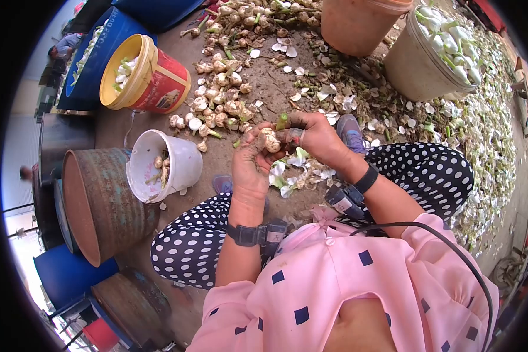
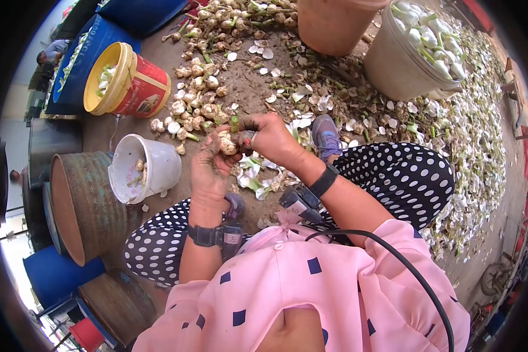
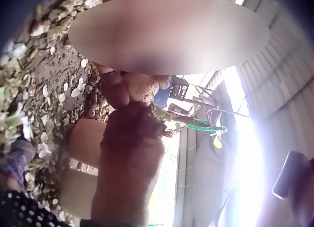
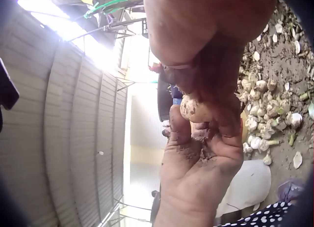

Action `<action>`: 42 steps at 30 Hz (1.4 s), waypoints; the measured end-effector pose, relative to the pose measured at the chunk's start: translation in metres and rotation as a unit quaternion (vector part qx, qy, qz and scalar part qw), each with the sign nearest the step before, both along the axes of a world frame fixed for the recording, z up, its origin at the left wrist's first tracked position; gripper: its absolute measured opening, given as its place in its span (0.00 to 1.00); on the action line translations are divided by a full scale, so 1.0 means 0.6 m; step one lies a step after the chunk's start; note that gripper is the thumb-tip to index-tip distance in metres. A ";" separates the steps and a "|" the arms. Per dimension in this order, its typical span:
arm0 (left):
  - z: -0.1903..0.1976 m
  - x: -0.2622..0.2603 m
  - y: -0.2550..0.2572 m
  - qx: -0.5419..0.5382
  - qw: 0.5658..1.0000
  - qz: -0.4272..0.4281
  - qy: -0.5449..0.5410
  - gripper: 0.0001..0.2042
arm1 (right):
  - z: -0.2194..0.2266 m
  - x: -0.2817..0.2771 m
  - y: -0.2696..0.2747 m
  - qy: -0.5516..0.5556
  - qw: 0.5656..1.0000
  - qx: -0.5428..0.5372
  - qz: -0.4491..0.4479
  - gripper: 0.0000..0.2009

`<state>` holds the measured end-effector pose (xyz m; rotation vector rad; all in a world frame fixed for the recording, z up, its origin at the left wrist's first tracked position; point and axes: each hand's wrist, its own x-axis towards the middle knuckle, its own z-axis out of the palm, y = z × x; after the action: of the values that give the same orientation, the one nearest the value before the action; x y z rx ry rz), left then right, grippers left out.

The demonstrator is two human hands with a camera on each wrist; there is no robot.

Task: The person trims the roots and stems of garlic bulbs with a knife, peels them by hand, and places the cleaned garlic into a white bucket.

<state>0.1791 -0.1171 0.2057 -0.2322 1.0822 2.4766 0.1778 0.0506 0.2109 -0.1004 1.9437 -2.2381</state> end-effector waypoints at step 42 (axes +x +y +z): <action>0.021 0.016 -0.051 -0.055 0.979 0.001 0.197 0.15 | 0.018 0.008 -0.015 -0.170 0.976 -0.132 0.018 0.09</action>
<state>0.1885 -0.1480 0.2180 0.2375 1.3756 2.5300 0.1824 0.0415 0.2217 0.1988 1.4567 -2.2961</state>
